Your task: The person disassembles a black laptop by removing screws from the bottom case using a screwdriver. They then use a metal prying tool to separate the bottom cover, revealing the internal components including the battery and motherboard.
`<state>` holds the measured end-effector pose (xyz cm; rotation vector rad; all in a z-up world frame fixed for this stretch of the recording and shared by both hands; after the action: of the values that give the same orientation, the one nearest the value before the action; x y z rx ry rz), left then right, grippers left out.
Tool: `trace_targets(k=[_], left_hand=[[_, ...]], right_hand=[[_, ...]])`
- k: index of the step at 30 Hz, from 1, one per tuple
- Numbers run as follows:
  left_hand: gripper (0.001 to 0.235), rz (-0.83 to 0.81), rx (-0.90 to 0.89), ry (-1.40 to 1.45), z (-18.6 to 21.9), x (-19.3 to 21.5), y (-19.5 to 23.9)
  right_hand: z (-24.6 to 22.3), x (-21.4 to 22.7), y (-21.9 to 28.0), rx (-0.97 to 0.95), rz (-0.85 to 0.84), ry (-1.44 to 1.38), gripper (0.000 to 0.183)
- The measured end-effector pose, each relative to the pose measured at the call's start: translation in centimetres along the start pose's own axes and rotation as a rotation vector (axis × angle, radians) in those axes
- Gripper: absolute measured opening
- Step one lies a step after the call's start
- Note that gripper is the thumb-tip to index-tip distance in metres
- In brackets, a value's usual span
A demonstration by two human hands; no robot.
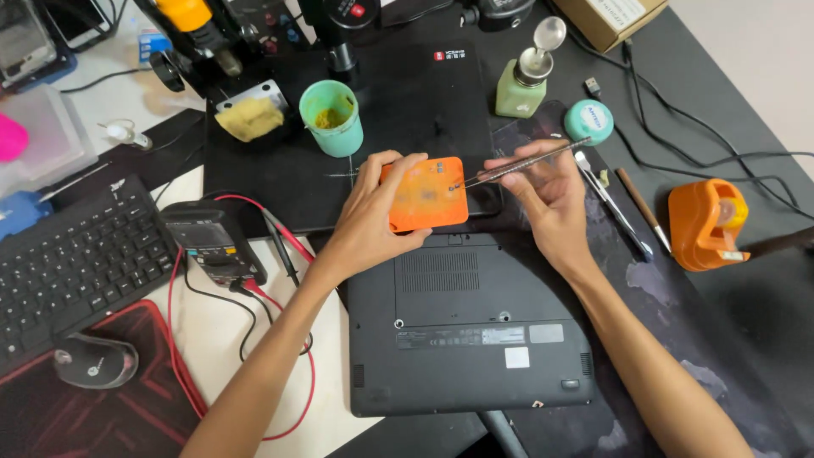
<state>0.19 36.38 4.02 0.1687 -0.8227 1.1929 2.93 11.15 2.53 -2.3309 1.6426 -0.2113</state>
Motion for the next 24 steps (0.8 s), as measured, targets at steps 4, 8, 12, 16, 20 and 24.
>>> trace_targets(k=[4, 8, 12, 16, 20, 24], left_hand=[[0.093, -0.034, -0.018, -0.032, 0.0, 0.0, 0.0], [0.094, -0.064, 0.028, -0.039, -0.2, 0.0, -0.1], [0.096, -0.065, 0.009, -0.038, -0.3, -0.1, -0.1], [0.097, -0.063, 0.007, -0.055, -0.3, -0.1, -0.2], [0.097, -0.061, 0.009, -0.065, -0.3, -0.1, -0.2], [0.095, -0.053, 0.01, -0.055, -0.2, -0.1, -0.2]], right_hand=[[-0.6, -0.6, 0.4, 0.028, 0.038, 0.014, 0.028], [-0.8, -0.9, 0.5, 0.039, 0.038, 0.035, 0.028], [-0.9, -1.3, 0.6, 0.016, 0.01, 0.048, 0.029], [-1.0, -1.5, 0.6, 0.008, -0.013, 0.044, 0.028], [-1.0, -1.6, 0.6, 0.0, -0.023, 0.044, 0.028], [-0.6, -1.5, 0.6, 0.01, -0.02, 0.051, 0.027]])
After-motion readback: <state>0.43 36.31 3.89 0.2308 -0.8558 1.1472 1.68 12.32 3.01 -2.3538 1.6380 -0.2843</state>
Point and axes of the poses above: each hand's wrist, its own y-axis away from the middle knuckle, its own x-axis out of the back of the hand, z = x × y, the point moved 3 cm from there along -y, towards the middle knuckle, and after that the axes turned 5 degrees about -z, right-handed, at the moved point
